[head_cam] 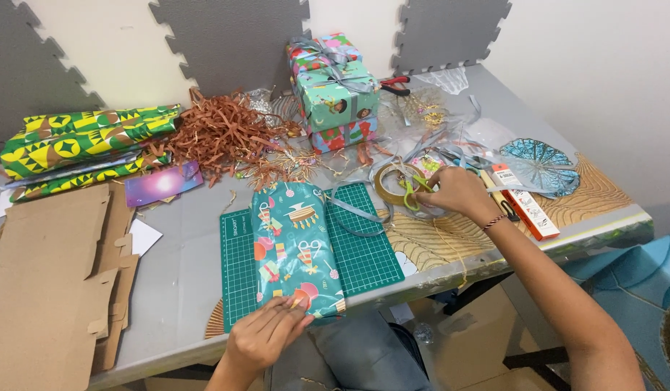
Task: The person is wrapping a gift box with patterned paper, using tape and scissors to secure the edges.
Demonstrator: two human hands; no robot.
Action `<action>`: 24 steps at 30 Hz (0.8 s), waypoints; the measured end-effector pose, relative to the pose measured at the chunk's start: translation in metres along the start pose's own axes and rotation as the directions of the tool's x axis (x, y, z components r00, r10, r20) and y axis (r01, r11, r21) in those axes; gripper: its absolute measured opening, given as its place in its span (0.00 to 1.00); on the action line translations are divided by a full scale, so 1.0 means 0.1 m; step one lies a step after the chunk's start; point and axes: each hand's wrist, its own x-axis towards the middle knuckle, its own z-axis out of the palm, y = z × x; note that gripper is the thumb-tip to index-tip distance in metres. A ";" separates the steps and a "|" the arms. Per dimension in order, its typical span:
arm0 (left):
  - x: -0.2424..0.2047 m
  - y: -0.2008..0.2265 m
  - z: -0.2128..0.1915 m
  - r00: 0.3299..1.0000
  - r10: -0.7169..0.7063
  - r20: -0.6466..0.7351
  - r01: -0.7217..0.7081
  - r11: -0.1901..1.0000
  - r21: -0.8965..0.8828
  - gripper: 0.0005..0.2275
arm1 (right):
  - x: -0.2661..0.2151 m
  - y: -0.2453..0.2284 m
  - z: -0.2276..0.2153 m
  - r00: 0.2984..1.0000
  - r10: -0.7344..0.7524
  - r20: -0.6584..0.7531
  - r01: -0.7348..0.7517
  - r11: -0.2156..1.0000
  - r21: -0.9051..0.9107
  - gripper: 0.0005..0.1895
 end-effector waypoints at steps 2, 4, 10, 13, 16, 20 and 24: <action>-0.01 0.01 0.00 1.000 -0.007 -0.003 0.007 1.000 0.006 0.08 | -0.01 -0.03 0.01 1.000 -0.001 -0.002 0.000 0.999 -0.049 0.29; -0.01 0.01 0.01 1.000 -0.010 -0.008 0.010 1.000 0.012 0.09 | -0.01 -0.01 0.08 1.000 0.000 -0.008 -0.001 0.995 -0.096 0.25; -0.02 0.01 0.02 0.999 -0.026 -0.037 0.027 0.999 0.020 0.08 | 0.08 0.27 0.31 0.856 -0.243 -0.456 0.183 0.968 -0.172 0.15; 0.01 0.02 0.01 0.999 -0.022 -0.025 0.023 0.999 0.027 0.08 | 0.10 0.27 0.32 0.848 -0.251 -0.467 0.410 0.869 0.278 0.10; 0.01 0.02 0.01 0.999 -0.027 -0.032 0.028 0.999 0.025 0.08 | 0.17 0.19 0.44 0.869 -0.327 -0.371 0.443 0.848 0.290 0.13; -0.04 0.05 -0.02 0.999 -0.041 -0.020 0.041 0.999 0.013 0.09 | 0.10 -0.01 0.53 0.885 -0.370 -0.281 0.398 0.916 0.047 0.16; -0.17 0.02 0.14 0.989 -0.111 -0.096 0.113 0.994 0.016 0.09 | 0.15 0.00 0.49 0.804 -0.445 -0.395 0.486 0.874 0.004 0.12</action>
